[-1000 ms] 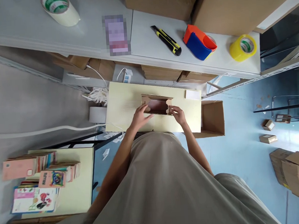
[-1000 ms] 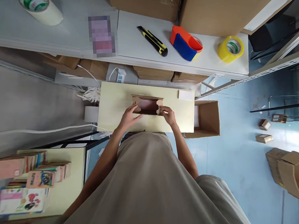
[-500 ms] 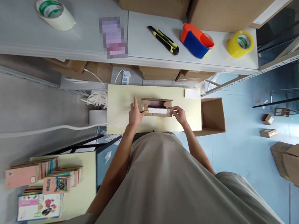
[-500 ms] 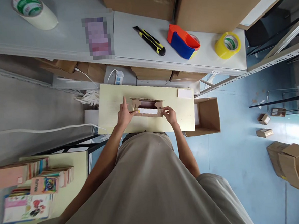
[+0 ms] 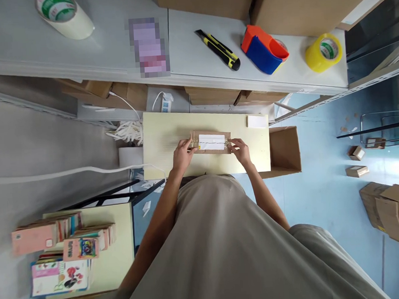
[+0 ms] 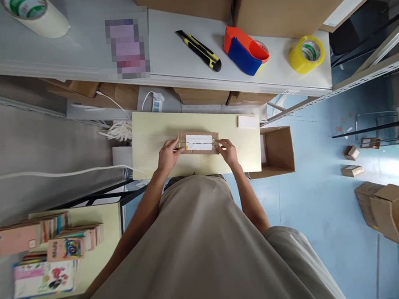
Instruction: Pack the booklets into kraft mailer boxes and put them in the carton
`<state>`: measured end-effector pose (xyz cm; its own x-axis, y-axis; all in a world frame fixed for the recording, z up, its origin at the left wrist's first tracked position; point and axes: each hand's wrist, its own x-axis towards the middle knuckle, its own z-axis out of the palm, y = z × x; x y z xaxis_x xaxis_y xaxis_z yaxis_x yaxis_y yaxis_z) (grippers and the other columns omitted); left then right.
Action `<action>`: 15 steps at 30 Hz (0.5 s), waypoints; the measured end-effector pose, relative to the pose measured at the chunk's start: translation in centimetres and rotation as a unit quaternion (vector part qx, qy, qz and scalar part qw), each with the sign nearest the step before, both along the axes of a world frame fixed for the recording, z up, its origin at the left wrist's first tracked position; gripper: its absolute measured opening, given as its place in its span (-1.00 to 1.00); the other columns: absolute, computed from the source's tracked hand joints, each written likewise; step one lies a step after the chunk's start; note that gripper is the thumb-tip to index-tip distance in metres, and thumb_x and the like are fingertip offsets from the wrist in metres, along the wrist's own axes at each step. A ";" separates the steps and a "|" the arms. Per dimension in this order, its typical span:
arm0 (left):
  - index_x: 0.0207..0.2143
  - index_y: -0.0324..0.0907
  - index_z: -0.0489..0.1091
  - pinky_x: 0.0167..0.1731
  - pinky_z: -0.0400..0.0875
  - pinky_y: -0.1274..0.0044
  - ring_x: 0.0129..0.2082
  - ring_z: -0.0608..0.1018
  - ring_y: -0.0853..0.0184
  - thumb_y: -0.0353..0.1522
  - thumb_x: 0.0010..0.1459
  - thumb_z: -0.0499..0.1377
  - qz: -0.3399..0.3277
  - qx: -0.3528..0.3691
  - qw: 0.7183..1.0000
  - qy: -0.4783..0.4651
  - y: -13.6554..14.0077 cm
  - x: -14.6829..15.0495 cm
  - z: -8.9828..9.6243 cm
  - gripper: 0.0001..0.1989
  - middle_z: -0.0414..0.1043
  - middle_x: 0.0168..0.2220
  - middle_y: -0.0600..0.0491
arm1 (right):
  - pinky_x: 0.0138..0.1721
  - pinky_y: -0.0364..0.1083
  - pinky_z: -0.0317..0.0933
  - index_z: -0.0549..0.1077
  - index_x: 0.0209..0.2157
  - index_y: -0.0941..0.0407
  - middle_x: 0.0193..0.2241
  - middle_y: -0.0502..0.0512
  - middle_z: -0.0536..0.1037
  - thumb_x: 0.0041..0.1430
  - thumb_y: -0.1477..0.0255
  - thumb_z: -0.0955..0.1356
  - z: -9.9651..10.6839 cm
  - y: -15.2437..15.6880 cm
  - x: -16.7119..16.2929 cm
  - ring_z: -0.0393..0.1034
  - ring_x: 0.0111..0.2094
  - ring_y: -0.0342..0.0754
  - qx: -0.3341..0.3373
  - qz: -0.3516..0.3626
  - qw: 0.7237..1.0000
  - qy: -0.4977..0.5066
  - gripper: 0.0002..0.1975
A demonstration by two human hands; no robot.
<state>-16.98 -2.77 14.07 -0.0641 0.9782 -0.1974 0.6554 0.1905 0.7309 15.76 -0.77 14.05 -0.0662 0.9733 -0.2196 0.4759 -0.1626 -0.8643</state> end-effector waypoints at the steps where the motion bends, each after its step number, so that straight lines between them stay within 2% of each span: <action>1: 0.39 -0.05 0.56 0.20 0.65 0.30 -0.05 0.74 0.15 -0.37 0.38 0.38 0.003 0.003 1.000 -0.006 0.0 0.0 -0.1 -0.45 0.60 0.22 -0.14 | -0.09 0.11 0.71 0.75 0.08 0.02 0.16 0.20 0.62 0.38 -0.09 0.43 -0.2 -0.1 0.0 0.66 -0.15 0.03 -0.005 -0.008 1.000 0.017 -0.46; 4: 0.32 -0.05 0.62 0.21 0.66 0.30 -0.07 0.74 0.20 -0.39 0.39 0.35 0.018 0.001 0.999 -0.038 0.1 -0.1 -0.6 -0.53 0.60 0.21 -0.12 | -0.16 0.07 0.74 0.77 0.04 0.04 0.16 0.18 0.62 0.27 -0.18 0.48 -0.9 0.0 0.0 0.64 -0.14 0.00 -0.033 -0.042 0.996 0.067 -0.38; 9: 0.29 -0.11 0.63 0.14 0.69 0.37 -0.01 0.73 0.26 -0.34 0.42 0.31 0.057 -0.004 0.995 -0.087 0.5 -0.1 -1.7 -0.57 0.60 0.20 -0.12 | -0.24 -0.03 0.72 0.78 0.00 0.07 0.12 0.15 0.64 0.10 -0.18 0.57 -2.0 1.1 0.1 0.60 -0.17 -0.07 -0.079 -0.081 0.985 0.132 -0.33; 15: 0.22 -0.16 0.67 0.08 0.69 0.41 -0.12 0.74 0.30 -0.34 0.38 0.33 0.066 0.009 0.992 -0.104 1.1 -0.6 -2.9 -0.60 0.65 0.16 -0.09 | -0.26 0.01 0.74 0.80 -0.02 0.08 0.13 0.20 0.63 0.07 -0.24 0.57 -2.9 1.7 0.2 0.60 -0.24 -0.08 -0.083 -0.075 0.985 0.132 -0.27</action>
